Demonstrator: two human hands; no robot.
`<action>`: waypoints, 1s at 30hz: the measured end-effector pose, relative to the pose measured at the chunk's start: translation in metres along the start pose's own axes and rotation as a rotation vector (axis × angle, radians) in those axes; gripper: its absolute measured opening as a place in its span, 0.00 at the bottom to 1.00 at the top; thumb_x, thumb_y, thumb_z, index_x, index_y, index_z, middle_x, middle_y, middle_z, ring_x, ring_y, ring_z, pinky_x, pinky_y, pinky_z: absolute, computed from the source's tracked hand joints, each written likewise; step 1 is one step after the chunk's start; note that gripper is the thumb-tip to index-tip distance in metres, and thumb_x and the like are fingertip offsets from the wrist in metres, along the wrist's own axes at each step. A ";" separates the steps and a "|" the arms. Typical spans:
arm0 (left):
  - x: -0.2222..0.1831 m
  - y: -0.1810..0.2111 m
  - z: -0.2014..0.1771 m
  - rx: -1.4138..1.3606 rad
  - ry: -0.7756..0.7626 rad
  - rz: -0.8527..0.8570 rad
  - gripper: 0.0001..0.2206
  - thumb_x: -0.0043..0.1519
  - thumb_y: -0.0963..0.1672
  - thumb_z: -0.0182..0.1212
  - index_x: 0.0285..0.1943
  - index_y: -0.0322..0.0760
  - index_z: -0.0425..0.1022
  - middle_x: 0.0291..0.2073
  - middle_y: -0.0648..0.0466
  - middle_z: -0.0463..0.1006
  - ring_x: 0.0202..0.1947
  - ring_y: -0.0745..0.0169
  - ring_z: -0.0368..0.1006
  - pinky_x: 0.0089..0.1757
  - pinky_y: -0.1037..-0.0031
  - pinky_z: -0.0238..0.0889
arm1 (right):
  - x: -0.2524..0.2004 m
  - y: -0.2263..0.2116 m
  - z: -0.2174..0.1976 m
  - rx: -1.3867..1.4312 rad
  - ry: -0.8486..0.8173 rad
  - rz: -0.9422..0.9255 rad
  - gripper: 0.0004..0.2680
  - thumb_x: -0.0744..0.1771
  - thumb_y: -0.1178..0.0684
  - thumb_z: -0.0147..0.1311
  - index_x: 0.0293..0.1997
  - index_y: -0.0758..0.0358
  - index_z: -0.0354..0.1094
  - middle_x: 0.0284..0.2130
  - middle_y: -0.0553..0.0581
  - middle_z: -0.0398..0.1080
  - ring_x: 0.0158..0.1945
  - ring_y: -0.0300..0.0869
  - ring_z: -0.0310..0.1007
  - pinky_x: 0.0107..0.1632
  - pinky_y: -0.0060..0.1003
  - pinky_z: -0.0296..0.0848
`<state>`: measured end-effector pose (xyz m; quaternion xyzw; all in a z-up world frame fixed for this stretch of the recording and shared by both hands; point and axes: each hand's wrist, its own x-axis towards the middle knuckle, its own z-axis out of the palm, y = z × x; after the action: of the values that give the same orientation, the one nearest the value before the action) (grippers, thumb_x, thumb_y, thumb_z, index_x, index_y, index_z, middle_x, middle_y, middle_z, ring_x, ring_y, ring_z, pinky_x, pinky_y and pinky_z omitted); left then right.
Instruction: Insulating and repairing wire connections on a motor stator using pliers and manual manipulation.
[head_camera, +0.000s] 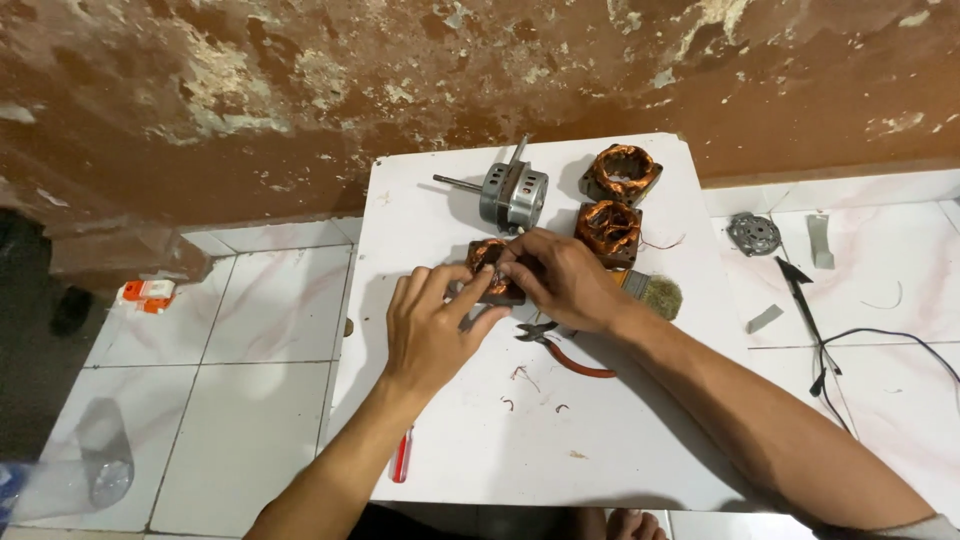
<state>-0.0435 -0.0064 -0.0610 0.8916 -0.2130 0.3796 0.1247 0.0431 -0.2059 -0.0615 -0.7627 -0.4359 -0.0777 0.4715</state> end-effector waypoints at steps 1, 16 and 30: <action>-0.001 0.001 0.000 0.004 0.001 -0.002 0.18 0.55 0.52 0.73 0.51 0.44 0.83 0.38 0.57 0.74 0.35 0.61 0.67 0.36 0.69 0.61 | 0.000 -0.002 0.000 0.002 -0.002 -0.003 0.05 0.68 0.55 0.55 0.41 0.67 0.70 0.31 0.66 0.74 0.35 0.61 0.78 0.37 0.49 0.76; -0.003 -0.004 0.007 0.026 0.009 0.011 0.15 0.58 0.50 0.70 0.52 0.48 0.82 0.35 0.60 0.71 0.34 0.63 0.67 0.38 0.68 0.58 | 0.001 -0.006 -0.001 0.005 0.005 0.022 0.07 0.69 0.53 0.55 0.39 0.67 0.71 0.27 0.65 0.72 0.32 0.59 0.77 0.34 0.48 0.75; 0.004 0.001 -0.002 0.132 0.028 0.143 0.11 0.60 0.48 0.68 0.49 0.45 0.82 0.35 0.59 0.72 0.33 0.64 0.66 0.44 0.63 0.52 | 0.005 -0.008 -0.006 0.128 0.061 0.081 0.05 0.67 0.55 0.57 0.40 0.64 0.74 0.22 0.62 0.72 0.23 0.46 0.71 0.27 0.39 0.71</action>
<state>-0.0425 -0.0073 -0.0564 0.8750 -0.2491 0.4131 0.0412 0.0423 -0.2058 -0.0507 -0.7453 -0.3941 -0.0535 0.5351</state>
